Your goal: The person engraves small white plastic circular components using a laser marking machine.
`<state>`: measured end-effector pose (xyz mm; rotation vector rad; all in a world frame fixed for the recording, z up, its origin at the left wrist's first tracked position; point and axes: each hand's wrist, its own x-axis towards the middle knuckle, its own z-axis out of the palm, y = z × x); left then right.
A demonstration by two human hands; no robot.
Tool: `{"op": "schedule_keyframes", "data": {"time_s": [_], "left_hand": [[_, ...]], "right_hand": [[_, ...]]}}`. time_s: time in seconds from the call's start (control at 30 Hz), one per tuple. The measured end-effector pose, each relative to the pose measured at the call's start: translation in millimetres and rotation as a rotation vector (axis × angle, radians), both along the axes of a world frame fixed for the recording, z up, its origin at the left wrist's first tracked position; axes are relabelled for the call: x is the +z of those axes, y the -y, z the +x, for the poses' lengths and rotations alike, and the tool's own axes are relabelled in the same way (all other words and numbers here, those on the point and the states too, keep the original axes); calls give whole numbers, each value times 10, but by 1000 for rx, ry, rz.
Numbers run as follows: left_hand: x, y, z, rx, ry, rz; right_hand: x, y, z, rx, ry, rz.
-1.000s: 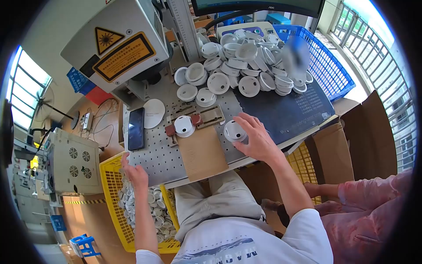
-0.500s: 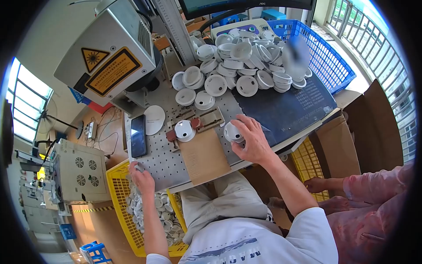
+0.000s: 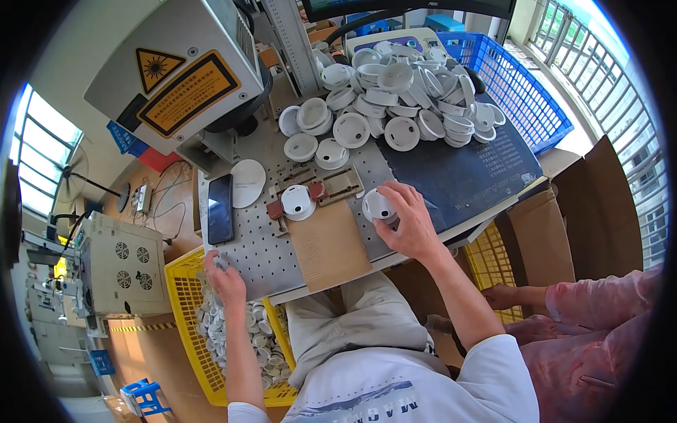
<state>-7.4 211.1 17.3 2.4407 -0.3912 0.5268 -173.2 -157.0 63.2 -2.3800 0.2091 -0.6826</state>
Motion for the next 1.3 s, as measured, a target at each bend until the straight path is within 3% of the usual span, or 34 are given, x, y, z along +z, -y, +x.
{"op": "schedule_keyframes", "data": {"time_s": [0.13, 0.27, 0.37, 0.4, 0.5, 0.63, 0.77, 0.83, 0.9, 1.1, 1.3], "left_hand": [[159, 275, -6, -144, 103, -144], [461, 1134, 113, -488, 271, 90], [352, 1686, 209, -522, 223, 240], [293, 1822, 221, -570, 229, 392], [266, 1967, 72, -608, 150, 660], [294, 1566, -438, -758, 234, 613], [173, 809, -597, -673, 230, 367], [148, 433, -489, -446, 98, 270], [125, 215, -417, -371, 76, 230], [150, 146, -422, -282, 92, 183], [146, 164, -420, -291, 120, 177]], "right_hand": [[-11, 2, 11, -8, -13, -4], [-25, -1, -9, -25, -15, 24], [15, 15, -29, -41, -2, 99], [52, 22, -48, -50, -2, 88], [159, -3, -104, -40, 16, 48], [296, -195, 44, 42, 49, -3], [284, -604, 350, 267, 18, -181], [241, -760, 519, 310, -14, -246], [259, -854, 692, 301, -118, -285], [356, -901, 1029, 314, -304, -247], [336, -925, 1059, 291, -314, -253]]}}
